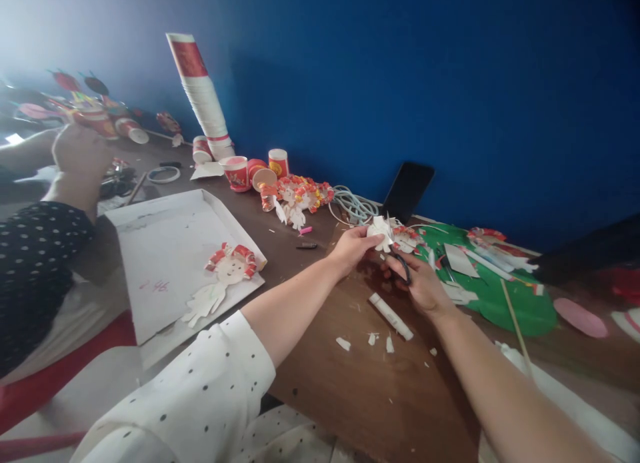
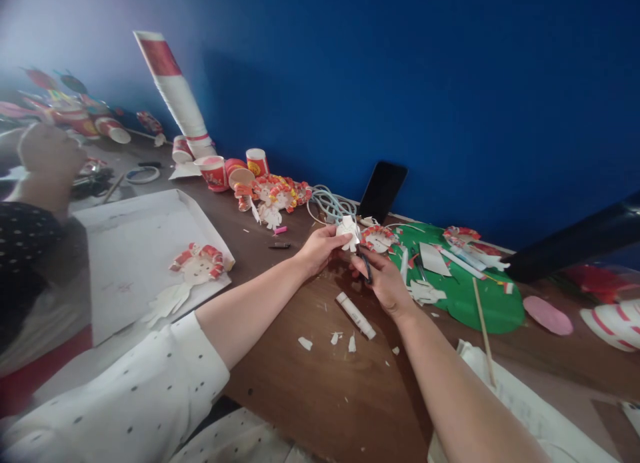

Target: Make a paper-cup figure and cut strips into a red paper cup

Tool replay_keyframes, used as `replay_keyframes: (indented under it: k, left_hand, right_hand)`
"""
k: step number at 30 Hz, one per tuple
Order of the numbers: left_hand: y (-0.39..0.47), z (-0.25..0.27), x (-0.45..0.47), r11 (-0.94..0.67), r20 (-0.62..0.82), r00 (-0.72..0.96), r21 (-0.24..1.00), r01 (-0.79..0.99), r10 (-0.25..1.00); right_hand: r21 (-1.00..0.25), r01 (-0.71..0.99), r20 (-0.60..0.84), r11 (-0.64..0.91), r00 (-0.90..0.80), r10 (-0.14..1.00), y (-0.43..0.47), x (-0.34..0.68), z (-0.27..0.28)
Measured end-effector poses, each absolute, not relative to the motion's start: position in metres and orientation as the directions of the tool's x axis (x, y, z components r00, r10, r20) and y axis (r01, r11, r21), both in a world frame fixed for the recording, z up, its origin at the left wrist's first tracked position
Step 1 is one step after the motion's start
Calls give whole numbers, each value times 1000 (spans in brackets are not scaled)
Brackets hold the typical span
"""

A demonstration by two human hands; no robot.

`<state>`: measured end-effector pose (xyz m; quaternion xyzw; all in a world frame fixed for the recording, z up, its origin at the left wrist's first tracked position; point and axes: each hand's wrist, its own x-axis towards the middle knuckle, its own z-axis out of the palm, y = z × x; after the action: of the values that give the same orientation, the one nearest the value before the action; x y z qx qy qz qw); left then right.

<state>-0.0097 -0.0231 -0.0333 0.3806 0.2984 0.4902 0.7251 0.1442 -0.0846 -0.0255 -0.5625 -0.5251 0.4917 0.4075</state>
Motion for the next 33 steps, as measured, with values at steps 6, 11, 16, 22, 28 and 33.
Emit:
replay_keyframes:
  k: [6,11,16,22,28,33]
  left_hand:
    - [-25,-31,-10,250,-87,341,846,-470,936]
    - [-25,-30,-10,257,-97,340,847,-466,936]
    - [-25,-30,-10,258,-99,337,845,-468,936]
    - [-24,-31,-10,252,-102,332,859,-446,938]
    - [-23,-33,-10,229,-81,327,864,-448,942]
    - [-21,-38,-9,224,-66,341,865,-449,938]
  right_hand:
    - [-975,199,-108,-102,-15,994,-85,143,-25]
    - [-975,205,-90,-89,0,996,-85,141,-24]
    - [-978,189,-89,-88,5,996,-86,139,-23]
    - [-976,201,-93,-88,-14,996,-85,140,-24]
    - [-970,226,-93,-92,3,996,-87,139,-21]
    - [-972,215,-92,-96,28,995,-87,136,-21]
